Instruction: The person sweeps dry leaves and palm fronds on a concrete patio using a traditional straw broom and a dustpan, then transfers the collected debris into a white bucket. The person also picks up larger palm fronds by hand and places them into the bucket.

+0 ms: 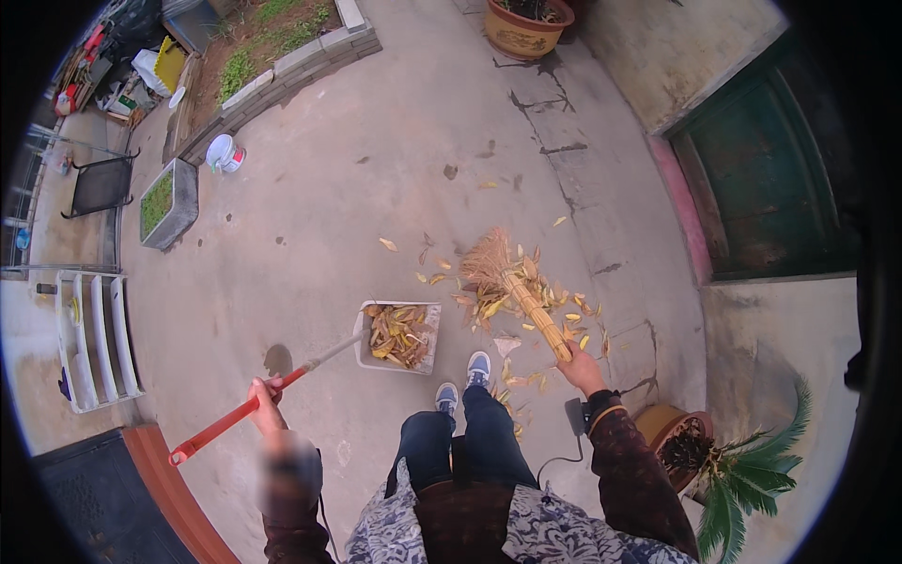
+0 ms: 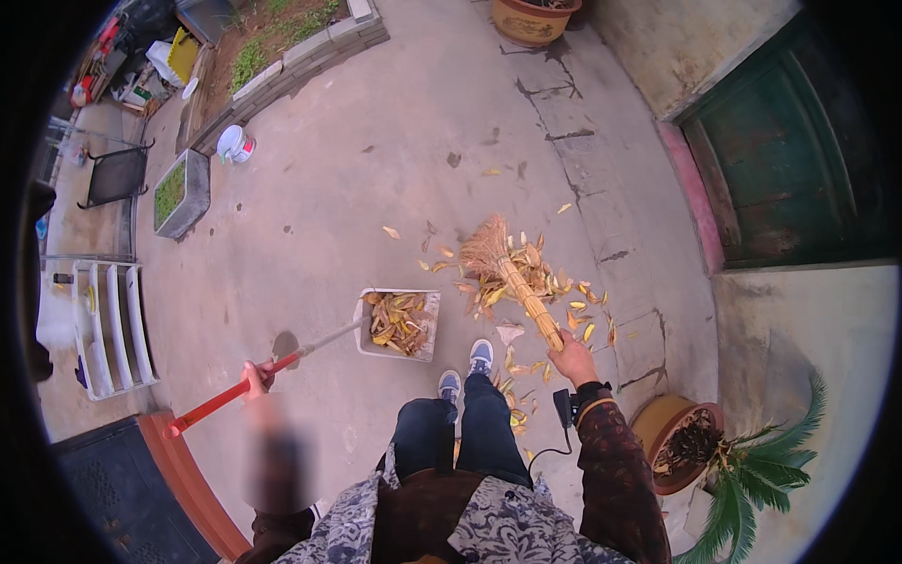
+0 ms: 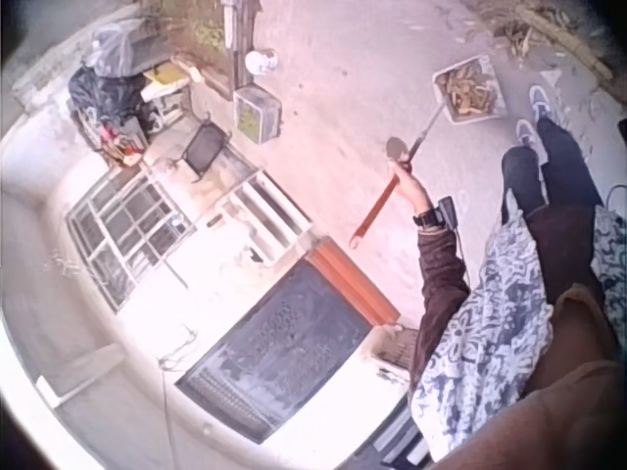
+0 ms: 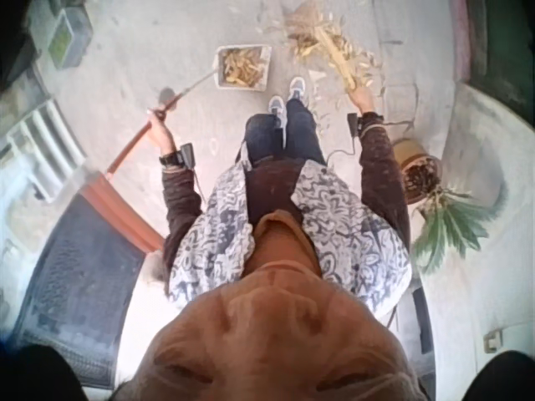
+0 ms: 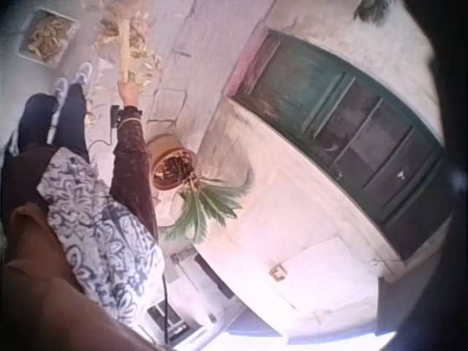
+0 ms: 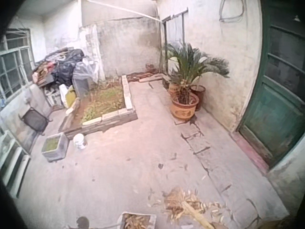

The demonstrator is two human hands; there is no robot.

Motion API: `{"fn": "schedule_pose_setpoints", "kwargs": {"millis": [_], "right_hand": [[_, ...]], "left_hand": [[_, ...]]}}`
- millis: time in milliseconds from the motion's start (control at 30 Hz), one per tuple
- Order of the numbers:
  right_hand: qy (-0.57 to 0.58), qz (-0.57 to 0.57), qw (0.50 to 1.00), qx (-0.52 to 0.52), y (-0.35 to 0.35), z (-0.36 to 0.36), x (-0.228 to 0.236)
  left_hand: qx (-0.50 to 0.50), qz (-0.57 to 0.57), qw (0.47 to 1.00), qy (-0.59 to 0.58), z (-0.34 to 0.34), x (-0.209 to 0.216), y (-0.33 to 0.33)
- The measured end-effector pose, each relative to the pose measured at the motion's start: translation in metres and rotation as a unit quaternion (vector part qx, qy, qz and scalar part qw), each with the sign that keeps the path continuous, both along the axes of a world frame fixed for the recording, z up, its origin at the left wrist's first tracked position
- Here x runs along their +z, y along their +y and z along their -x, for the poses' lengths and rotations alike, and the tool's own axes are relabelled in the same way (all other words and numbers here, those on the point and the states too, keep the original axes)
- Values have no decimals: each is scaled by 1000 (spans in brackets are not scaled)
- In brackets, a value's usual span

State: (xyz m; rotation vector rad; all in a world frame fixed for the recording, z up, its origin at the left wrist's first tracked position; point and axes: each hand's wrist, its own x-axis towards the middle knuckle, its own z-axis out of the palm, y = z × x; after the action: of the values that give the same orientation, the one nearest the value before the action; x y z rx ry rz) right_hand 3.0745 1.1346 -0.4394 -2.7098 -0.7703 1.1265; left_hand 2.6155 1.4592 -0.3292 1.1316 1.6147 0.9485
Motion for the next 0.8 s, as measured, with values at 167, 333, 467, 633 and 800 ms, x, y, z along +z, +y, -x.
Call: {"fn": "schedule_pose_setpoints", "kwargs": {"millis": [167,333,467,633,800], "right_hand": [[36,-25,994,96,159,25,-85],[57,-58,981,176,302,81,-172],[32,3,987,156,350,99,-226],[23,118,987,105,265,48,-224],[2,221,975,9,116,28,-165]], "left_hand": [[82,-67,994,35,53,-15,31],[149,-53,986,61,93,-44,62],[175,-32,982,65,114,-75,82],[155,-1,987,38,122,-87,128],[123,31,992,-12,94,-88,181]]}}
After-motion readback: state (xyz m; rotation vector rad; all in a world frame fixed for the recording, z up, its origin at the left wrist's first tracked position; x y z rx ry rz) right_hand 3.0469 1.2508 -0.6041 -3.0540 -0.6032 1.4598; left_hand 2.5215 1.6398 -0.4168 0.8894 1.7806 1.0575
